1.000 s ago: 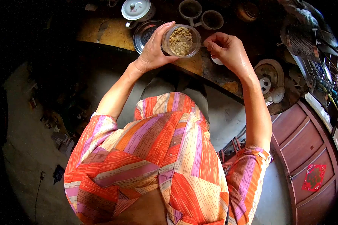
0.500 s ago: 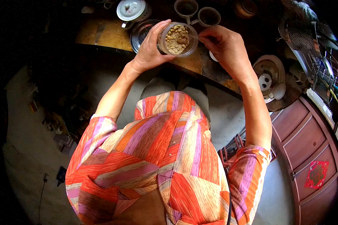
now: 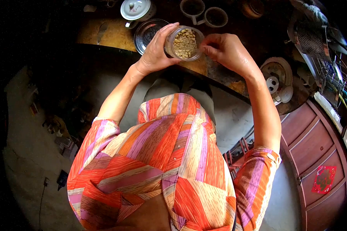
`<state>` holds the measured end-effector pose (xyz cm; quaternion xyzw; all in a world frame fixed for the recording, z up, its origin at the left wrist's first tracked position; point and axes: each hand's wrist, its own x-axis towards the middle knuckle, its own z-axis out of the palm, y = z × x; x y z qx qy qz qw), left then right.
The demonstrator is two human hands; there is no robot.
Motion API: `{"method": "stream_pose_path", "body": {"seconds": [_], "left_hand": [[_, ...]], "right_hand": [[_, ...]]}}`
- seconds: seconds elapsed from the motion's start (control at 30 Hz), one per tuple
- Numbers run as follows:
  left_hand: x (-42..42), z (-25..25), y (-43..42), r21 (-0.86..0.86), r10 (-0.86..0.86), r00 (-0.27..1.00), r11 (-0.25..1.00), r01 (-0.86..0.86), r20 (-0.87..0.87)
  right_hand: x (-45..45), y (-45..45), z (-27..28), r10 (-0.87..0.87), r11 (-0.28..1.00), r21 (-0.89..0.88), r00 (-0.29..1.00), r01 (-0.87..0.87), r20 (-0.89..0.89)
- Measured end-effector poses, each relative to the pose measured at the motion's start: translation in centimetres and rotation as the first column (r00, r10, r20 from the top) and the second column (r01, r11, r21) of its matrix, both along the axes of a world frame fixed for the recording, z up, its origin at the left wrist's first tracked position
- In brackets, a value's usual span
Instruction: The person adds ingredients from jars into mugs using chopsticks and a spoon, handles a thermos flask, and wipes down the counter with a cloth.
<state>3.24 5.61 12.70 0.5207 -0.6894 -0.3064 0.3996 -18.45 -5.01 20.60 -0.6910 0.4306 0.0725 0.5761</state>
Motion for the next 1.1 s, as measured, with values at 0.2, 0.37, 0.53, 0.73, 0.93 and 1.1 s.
{"method": "stream_pose_path", "body": {"seconds": [0.2,0.37,0.53,0.73,0.93,1.1], "left_hand": [[0.3,-0.1,0.0,-0.015,-0.008,1.0,1.0,0.009,0.03],[0.5,-0.3,-0.2,-0.052,0.025,0.999,0.998,-0.024,0.023],[0.3,-0.1,-0.6,-0.06,0.038,0.999,0.997,-0.037,0.028],[-0.8,-1.3,-1.3,-0.09,0.098,0.995,0.991,-0.097,0.001],[-2.8,-4.3,-3.3,-0.046,0.183,0.983,0.982,-0.183,-0.001],[-2.6,-4.9,-3.0,0.071,0.22,0.974,0.972,-0.224,0.053]], "right_hand": [[0.0,0.5,-0.9,-0.276,0.929,0.26,0.961,0.265,0.006],[-1.3,-0.1,-1.4,-0.359,0.901,0.266,0.933,0.342,0.017],[-1.3,-0.2,-0.5,-0.402,0.894,0.229,0.915,0.386,0.029],[-2.3,-0.2,-1.2,-0.462,0.867,0.24,0.885,0.437,0.059],[-3.6,-0.8,-2.2,-0.666,0.738,0.276,0.732,0.616,0.146],[-5.7,-3.1,-5.8,-0.789,0.615,0.221,0.583,0.757,0.195]]}}
